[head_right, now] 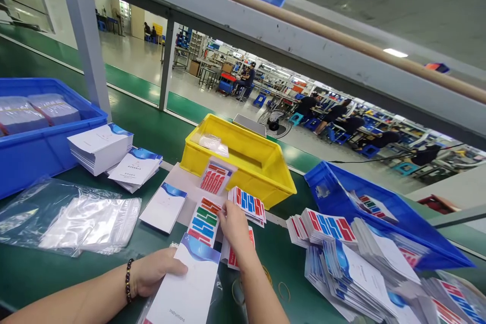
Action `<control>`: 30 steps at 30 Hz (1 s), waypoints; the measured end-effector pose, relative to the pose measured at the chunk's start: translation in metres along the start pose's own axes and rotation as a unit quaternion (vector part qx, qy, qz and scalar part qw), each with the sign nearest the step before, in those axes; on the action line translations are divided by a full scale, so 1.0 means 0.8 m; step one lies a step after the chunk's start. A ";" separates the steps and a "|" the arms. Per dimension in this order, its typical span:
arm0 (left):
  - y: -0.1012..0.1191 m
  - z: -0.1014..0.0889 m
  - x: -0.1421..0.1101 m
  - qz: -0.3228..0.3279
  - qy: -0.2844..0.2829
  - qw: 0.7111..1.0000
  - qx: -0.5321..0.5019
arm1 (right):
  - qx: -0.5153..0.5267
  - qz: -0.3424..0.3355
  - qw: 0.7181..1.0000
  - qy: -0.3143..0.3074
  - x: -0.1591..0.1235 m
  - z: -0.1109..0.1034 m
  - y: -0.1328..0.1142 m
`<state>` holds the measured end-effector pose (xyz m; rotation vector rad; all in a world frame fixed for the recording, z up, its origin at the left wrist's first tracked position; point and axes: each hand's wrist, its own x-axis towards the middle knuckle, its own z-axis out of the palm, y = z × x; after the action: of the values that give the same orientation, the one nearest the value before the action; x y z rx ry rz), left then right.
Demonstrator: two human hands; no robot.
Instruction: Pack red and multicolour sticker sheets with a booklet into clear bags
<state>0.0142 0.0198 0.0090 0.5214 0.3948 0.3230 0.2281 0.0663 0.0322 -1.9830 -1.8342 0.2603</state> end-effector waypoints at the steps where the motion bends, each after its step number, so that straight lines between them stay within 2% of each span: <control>1: 0.000 0.000 0.000 0.000 -0.005 1.000 0.004 | 0.025 0.003 1.000 -0.005 0.000 -0.004 0.002; 7: -0.004 -0.003 0.003 -0.014 -0.015 1.000 0.021 | 0.176 0.014 0.984 -0.020 0.006 -0.026 0.011; 10: -0.005 -0.002 0.004 -0.022 0.027 0.999 0.029 | 0.241 0.033 0.970 0.015 0.006 -0.031 0.018; 13: -0.006 -0.002 0.006 -0.028 0.082 0.996 0.029 | 0.308 0.073 0.945 0.077 -0.001 -0.036 0.027; 16: -0.006 -0.002 0.009 -0.031 0.094 0.995 0.008 | 0.362 0.103 0.920 0.104 -0.022 -0.040 0.030; 18: -0.005 0.000 0.012 -0.025 0.072 0.997 -0.032 | 0.383 0.113 0.913 0.078 -0.041 -0.037 0.022; 21: -0.004 0.004 0.014 -0.006 0.043 0.995 -0.087 | 0.390 0.117 0.913 -0.017 -0.072 -0.024 0.001; 23: -0.005 0.005 0.014 0.000 0.063 0.994 -0.085 | 0.367 0.113 0.920 -0.077 -0.088 -0.015 -0.010; 24: -0.004 0.006 0.014 -0.003 0.080 0.994 -0.076 | 0.341 0.105 0.931 -0.078 -0.094 -0.013 -0.012; 25: -0.004 0.006 0.014 -0.008 0.097 0.993 -0.067 | 0.303 0.093 0.947 -0.055 -0.098 -0.011 -0.011; 27: -0.003 0.008 0.012 -0.022 0.122 0.991 -0.053 | 0.187 0.067 0.979 0.042 -0.104 -0.013 -0.004; 29: -0.001 0.010 0.011 -0.032 0.141 0.989 -0.043 | 0.036 0.046 0.991 0.121 -0.107 -0.017 0.006; 30: 0.001 0.011 0.010 -0.035 0.150 0.987 -0.038 | -0.038 0.040 0.989 0.136 -0.108 -0.018 0.010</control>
<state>0.0252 0.0197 0.0141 0.3842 0.6876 0.3489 0.2315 -0.0219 0.0288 -2.0336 -1.6164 -0.0565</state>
